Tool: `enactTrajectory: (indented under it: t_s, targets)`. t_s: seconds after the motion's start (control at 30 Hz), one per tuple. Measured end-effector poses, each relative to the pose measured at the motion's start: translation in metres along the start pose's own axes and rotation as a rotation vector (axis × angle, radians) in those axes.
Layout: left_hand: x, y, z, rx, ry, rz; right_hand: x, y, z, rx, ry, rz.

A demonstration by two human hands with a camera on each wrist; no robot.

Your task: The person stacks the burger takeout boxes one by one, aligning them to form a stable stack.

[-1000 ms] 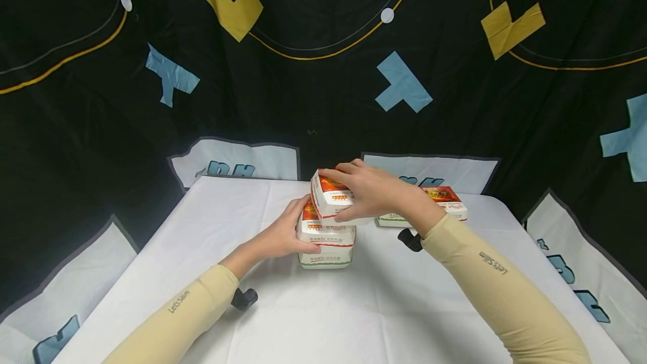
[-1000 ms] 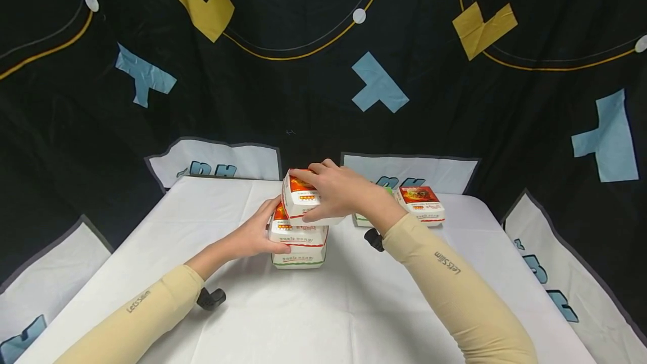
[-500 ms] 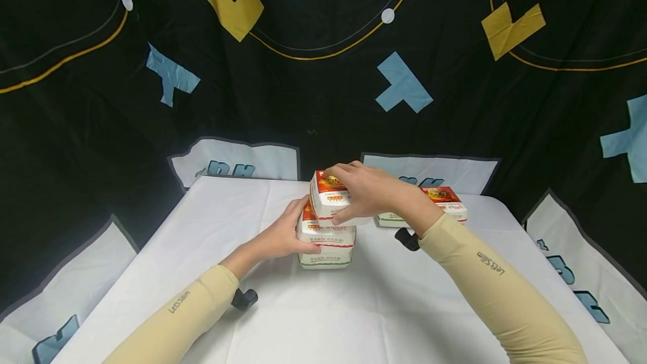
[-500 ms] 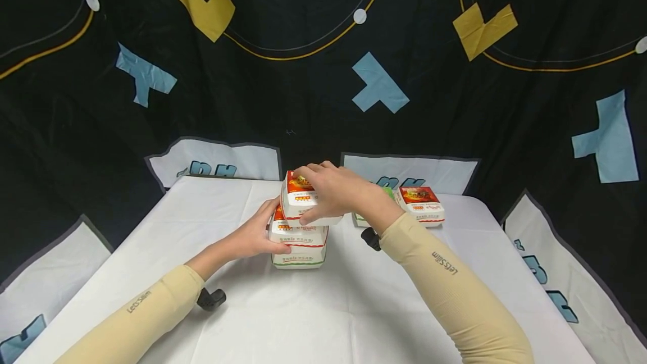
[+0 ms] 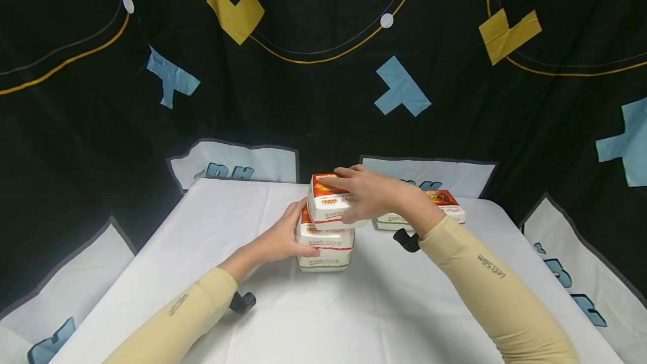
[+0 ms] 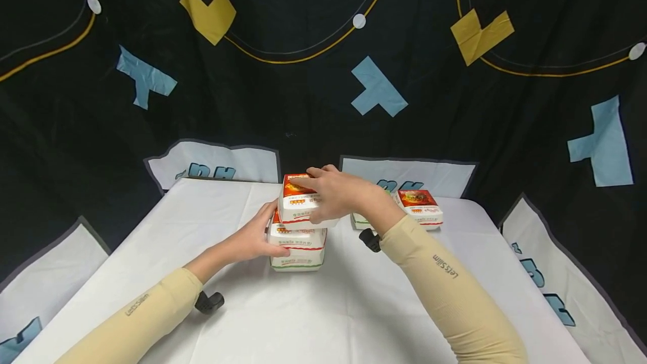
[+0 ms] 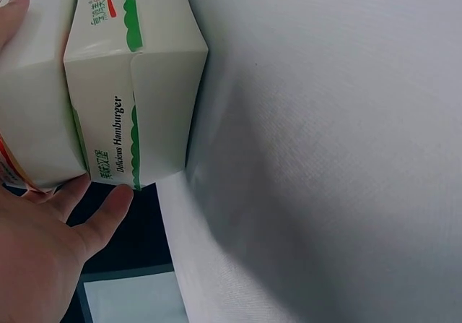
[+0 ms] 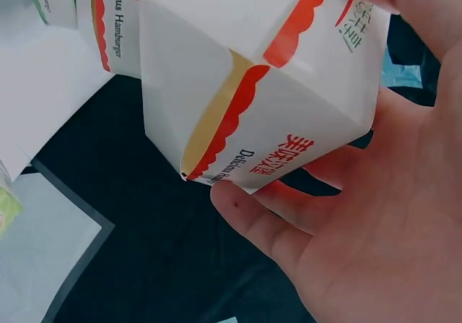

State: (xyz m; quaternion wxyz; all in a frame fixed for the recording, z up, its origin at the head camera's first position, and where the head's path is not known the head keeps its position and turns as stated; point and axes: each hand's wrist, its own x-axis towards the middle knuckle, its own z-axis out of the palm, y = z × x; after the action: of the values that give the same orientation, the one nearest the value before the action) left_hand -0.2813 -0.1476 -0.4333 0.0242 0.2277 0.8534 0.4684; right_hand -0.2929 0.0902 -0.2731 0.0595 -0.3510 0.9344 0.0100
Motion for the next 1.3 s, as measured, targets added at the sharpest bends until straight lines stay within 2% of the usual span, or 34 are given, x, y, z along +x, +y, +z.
enactTrajectory:
  t_s: [0.4, 0.67, 0.93, 1.13, 1.3]
  targets:
    - [-0.001, 0.0, -0.002, -0.012, 0.001, 0.007, 0.002, 0.001, 0.006, 0.029, 0.028, 0.028]
    - [-0.001, -0.001, -0.003, 0.013, 0.008, 0.021, 0.002, -0.001, 0.005, 0.015, 0.045, 0.009]
    - [0.001, 0.0, -0.003, -0.081, 0.001, 0.084, 0.004, -0.004, 0.007, -0.029, 0.081, 0.004]
    - [-0.004, 0.021, -0.006, -0.161, -0.047, 0.158, 0.003, -0.007, 0.009, -0.037, 0.082, 0.017]
    - [0.0, 0.009, -0.002, -0.144, -0.026, 0.172, 0.005, -0.009, 0.01, -0.047, 0.089, 0.016]
